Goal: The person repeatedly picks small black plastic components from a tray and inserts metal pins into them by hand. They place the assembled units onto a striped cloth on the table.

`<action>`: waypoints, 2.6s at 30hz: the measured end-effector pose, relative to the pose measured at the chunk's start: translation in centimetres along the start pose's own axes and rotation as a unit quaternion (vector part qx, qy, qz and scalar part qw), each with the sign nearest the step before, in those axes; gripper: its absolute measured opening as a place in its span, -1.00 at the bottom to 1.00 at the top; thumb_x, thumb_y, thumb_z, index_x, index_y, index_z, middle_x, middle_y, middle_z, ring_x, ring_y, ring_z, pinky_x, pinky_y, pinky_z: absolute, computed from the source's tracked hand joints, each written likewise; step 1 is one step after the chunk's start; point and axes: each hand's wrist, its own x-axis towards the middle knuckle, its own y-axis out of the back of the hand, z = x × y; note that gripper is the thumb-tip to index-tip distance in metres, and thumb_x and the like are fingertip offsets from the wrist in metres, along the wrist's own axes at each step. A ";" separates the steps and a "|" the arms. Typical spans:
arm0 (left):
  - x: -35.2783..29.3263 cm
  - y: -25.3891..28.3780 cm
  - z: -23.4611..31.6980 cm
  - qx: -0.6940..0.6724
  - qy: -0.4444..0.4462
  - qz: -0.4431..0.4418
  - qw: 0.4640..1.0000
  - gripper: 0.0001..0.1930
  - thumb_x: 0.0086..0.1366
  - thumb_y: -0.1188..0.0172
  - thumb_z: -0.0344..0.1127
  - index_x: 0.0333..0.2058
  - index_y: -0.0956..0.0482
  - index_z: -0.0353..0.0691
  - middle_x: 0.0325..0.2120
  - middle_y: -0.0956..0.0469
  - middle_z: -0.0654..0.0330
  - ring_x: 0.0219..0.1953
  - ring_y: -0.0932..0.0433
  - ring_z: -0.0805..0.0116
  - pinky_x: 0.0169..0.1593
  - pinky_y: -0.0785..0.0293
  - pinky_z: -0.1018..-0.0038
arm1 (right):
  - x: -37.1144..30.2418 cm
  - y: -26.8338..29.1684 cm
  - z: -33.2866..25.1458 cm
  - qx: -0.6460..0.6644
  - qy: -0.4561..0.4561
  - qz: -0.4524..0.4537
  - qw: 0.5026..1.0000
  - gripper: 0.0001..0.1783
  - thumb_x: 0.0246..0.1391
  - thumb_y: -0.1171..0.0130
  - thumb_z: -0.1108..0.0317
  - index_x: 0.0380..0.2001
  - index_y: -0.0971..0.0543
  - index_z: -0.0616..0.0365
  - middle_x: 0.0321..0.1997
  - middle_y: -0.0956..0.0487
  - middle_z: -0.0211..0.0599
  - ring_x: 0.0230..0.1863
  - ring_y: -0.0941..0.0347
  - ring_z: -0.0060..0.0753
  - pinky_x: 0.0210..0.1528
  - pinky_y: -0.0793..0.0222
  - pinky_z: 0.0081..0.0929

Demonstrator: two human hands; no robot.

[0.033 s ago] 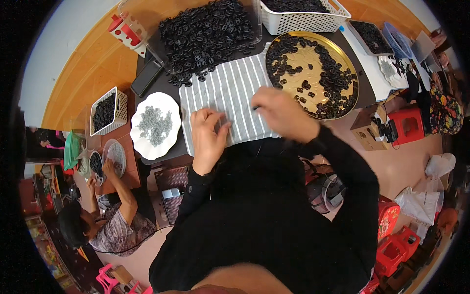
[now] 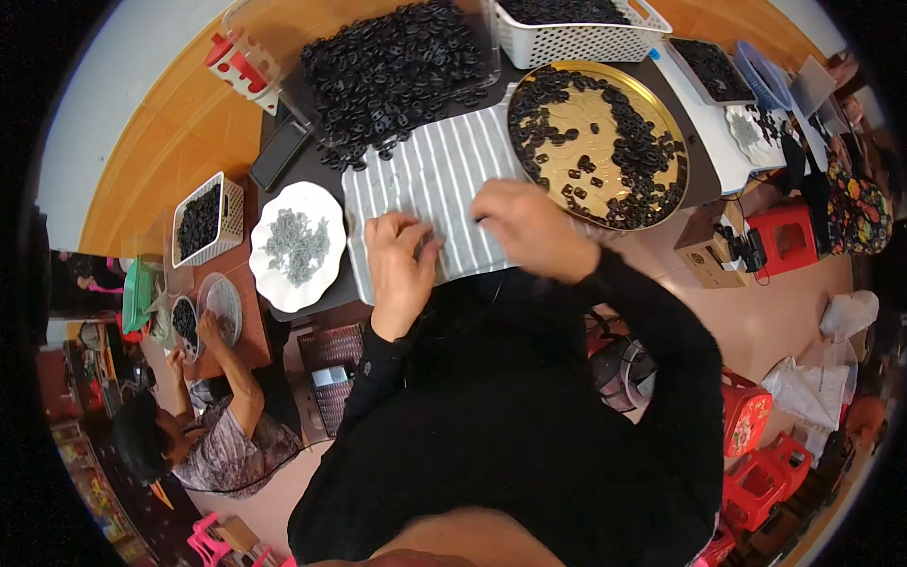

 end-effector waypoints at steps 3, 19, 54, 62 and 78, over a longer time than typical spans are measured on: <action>0.2 -0.4 0.5 0.053 -0.058 -0.005 0.997 -0.86 -0.04 -0.24 -0.59 -0.42 -0.58 -0.36 -0.42 -0.47 0.06 -0.26 -0.38 0.01 -0.18 -0.35 0.22 | -0.7 -3.5 1.0 -0.039 0.026 0.023 0.999 -0.87 -0.15 -0.12 0.64 -0.44 -0.49 0.29 -0.40 -0.44 -0.12 -0.29 -0.43 -0.01 -0.26 -0.35 -0.23; 1.6 -2.2 0.1 0.051 -0.056 0.059 0.995 -0.80 0.08 -0.18 -0.59 -0.27 -0.56 -0.43 -0.32 -0.45 -0.01 -0.21 -0.38 0.00 -0.13 -0.34 0.22 | -0.7 6.2 6.0 -0.191 -0.120 0.047 0.973 -0.82 -0.05 -0.12 0.46 -0.32 -0.59 0.20 -0.38 -0.53 -0.03 -0.31 -0.50 0.05 -0.24 -0.40 -0.15; -3.1 2.7 -0.5 -0.484 0.238 -0.032 0.842 -0.88 0.21 -0.20 -0.60 -0.27 -0.64 -0.36 -0.45 -0.50 0.31 -0.46 -0.40 0.62 -0.39 -0.29 0.69 | 2.7 -4.1 0.2 -0.042 0.010 0.029 0.999 -0.92 -0.13 -0.17 0.54 -0.48 -0.50 0.24 -0.41 -0.46 -0.12 -0.32 -0.46 -0.04 -0.28 -0.37 -0.23; -2.6 2.8 -1.3 -0.413 0.132 0.062 0.899 -0.95 0.22 -0.19 -0.60 -0.34 -0.60 -0.38 -0.39 -0.48 0.30 -0.45 -0.36 0.65 -0.40 -0.25 0.71 | 4.5 -6.2 -0.8 -0.275 0.153 -0.126 0.941 -0.89 -0.17 -0.10 0.46 -0.49 -0.45 0.24 -0.41 -0.44 -0.21 -0.26 -0.43 -0.13 -0.20 -0.40 -0.31; -0.6 -2.4 0.1 -0.624 0.243 0.046 0.741 -0.79 0.28 -0.11 -0.59 -0.11 -0.56 -0.45 -0.38 -0.60 0.10 -0.36 -0.56 0.42 -0.27 -0.46 0.58 | -0.4 -6.6 0.7 0.368 -0.212 0.139 0.895 -0.92 0.18 -0.10 0.52 -0.28 -0.55 0.26 -0.38 -0.54 -0.49 -0.36 -0.42 -0.72 -0.31 -0.33 -0.72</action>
